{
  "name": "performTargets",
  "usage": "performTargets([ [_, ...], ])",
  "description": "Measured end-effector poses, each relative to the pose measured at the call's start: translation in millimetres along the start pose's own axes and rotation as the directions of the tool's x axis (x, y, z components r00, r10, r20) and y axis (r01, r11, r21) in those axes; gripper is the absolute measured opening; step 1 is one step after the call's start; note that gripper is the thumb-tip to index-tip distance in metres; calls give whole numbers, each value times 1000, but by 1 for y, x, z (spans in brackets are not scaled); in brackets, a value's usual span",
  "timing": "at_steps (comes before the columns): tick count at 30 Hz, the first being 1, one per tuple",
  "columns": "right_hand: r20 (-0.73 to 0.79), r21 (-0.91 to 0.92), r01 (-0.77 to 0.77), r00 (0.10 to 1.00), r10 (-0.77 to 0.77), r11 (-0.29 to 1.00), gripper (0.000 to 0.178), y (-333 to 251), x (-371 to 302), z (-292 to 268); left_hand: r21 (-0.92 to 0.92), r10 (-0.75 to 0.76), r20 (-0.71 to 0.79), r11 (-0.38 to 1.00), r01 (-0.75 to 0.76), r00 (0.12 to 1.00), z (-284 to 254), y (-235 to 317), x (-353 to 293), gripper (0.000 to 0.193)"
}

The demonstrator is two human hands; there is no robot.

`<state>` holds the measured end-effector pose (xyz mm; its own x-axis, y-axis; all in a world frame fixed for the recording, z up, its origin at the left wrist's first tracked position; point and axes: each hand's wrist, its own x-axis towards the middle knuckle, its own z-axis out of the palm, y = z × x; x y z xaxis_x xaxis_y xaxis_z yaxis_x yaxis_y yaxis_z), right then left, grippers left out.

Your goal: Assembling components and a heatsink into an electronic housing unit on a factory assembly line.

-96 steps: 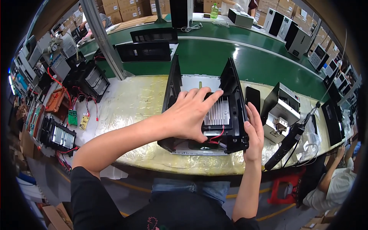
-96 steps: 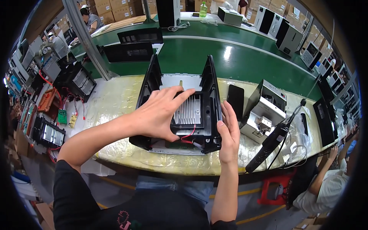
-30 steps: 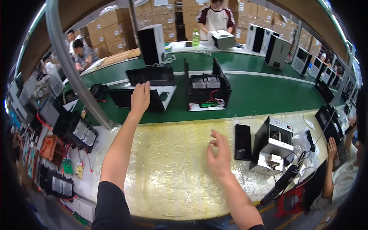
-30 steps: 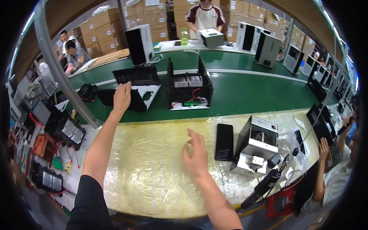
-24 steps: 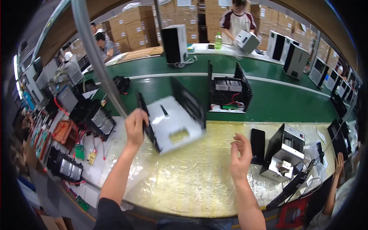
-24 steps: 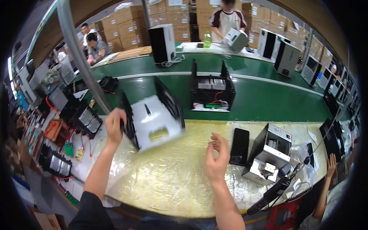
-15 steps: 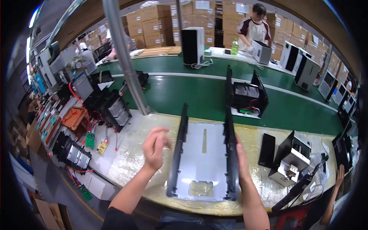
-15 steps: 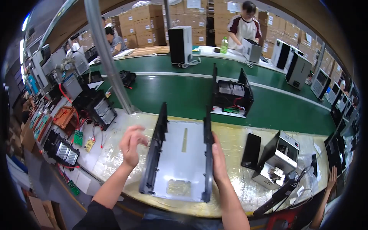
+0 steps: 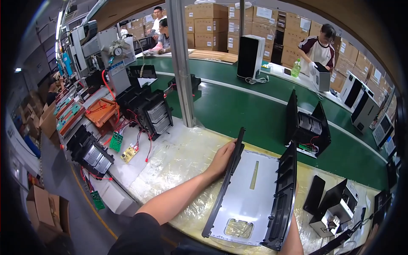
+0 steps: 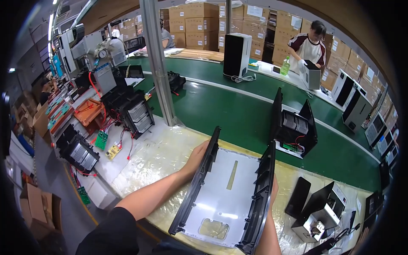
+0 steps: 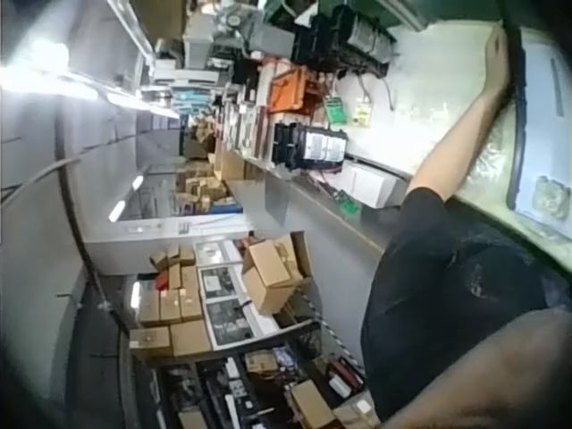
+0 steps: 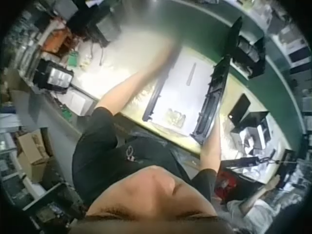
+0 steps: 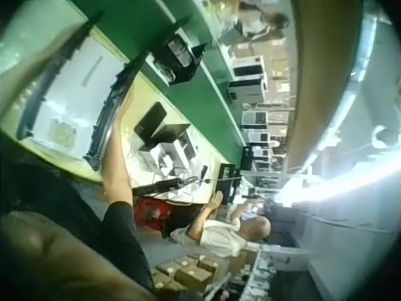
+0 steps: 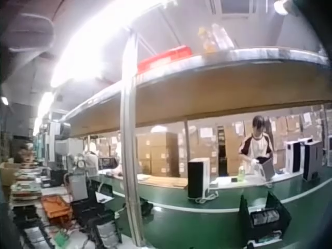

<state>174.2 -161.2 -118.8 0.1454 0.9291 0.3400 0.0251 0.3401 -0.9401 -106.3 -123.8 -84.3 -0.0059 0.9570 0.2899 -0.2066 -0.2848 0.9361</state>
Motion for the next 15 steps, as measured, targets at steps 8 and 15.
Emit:
performTargets([
  [8,65,646,155,964,-257,747,18,26,4,3,26,-22,-4,999,22,1000,0,2,-5,45],
  [15,38,387,-170,985,168,906,20,64,2,-25,-46,-82,13,996,83,997,11,-3,2,55],
])
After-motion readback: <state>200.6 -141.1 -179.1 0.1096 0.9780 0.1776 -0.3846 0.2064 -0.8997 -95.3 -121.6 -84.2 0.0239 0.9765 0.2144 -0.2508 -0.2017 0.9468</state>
